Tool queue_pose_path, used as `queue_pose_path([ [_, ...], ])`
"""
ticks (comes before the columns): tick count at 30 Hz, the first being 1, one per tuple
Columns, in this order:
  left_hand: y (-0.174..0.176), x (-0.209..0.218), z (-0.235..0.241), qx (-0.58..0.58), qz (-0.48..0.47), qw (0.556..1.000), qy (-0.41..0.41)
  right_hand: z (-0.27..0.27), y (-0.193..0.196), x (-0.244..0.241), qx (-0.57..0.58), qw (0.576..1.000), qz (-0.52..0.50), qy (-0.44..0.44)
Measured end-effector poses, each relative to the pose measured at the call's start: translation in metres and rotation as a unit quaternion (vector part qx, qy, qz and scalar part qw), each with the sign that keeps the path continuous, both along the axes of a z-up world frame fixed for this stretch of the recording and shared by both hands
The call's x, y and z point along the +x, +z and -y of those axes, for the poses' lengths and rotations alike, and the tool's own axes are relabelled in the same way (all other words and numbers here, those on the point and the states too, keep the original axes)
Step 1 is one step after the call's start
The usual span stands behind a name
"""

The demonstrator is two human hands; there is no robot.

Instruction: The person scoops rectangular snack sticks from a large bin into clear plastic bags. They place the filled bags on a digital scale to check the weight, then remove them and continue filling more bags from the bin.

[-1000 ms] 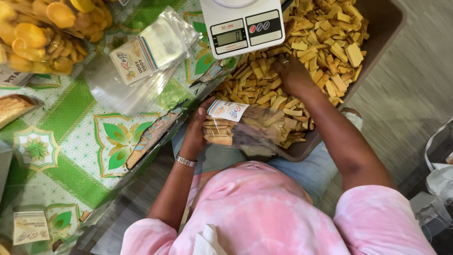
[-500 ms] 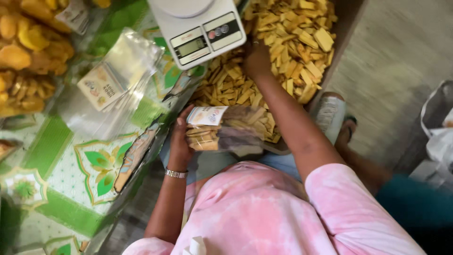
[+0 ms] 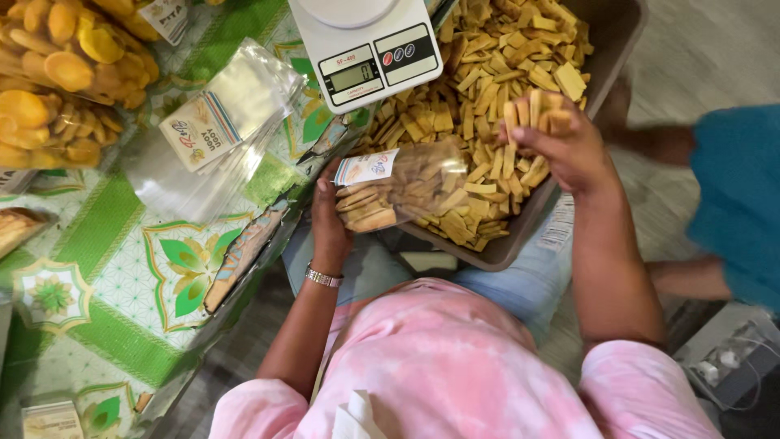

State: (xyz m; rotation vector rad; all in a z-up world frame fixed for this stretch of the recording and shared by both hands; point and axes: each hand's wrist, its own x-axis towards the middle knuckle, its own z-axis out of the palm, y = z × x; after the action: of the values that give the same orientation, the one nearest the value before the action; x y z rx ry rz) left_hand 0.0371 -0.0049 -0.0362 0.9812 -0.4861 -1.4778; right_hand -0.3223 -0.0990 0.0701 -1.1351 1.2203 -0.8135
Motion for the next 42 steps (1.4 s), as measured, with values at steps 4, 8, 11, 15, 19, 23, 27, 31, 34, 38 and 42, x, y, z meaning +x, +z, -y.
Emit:
queue_pose_path([
  [4,0.001,-0.007,0.000,-0.049,0.088,0.995,-0.017,-0.030,0.020,0.029,-0.041,0.954,-0.233,0.183],
  [8,0.010,-0.007,-0.005,-0.107,0.254,0.956,-0.103,-0.055,0.029,0.054,-0.238,0.867,-0.342,0.276],
  [11,0.020,-0.010,-0.005,-0.139,0.236,0.955,-0.114,-0.062,0.031,0.062,-0.261,0.892,-0.239,0.280],
  [15,0.029,-0.017,-0.007,-0.136,0.194,0.957,-0.169,-0.075,0.010,0.080,-0.022,0.947,-0.139,0.289],
  [19,0.031,-0.016,-0.010,-0.127,0.194,0.954,-0.188,-0.086,-0.011,0.088,-0.030,0.958,-0.110,0.262],
  [23,0.027,-0.019,-0.011,-0.068,0.080,0.973,-0.205,-0.090,-0.006,0.066,-0.029,0.952,-0.109,0.283],
  [27,0.023,-0.022,-0.011,0.001,-0.075,0.979,-0.189,-0.088,0.007,0.049,0.047,0.953,-0.110,0.279],
  [31,0.026,-0.026,-0.015,-0.046,0.063,0.974,-0.214,-0.089,0.006,0.067,0.171,0.947,-0.121,0.242],
  [34,0.031,-0.032,-0.020,-0.076,0.124,0.961,-0.236,-0.093,0.005,0.085,0.219,0.935,-0.195,0.201],
  [38,0.030,-0.030,-0.021,-0.025,0.051,0.972,-0.228,-0.090,0.010,0.086,0.303,0.948,0.004,0.092],
  [42,0.024,-0.031,-0.019,-0.018,0.011,0.970,-0.243,-0.088,0.004,0.083,0.264,0.956,0.113,0.065],
])
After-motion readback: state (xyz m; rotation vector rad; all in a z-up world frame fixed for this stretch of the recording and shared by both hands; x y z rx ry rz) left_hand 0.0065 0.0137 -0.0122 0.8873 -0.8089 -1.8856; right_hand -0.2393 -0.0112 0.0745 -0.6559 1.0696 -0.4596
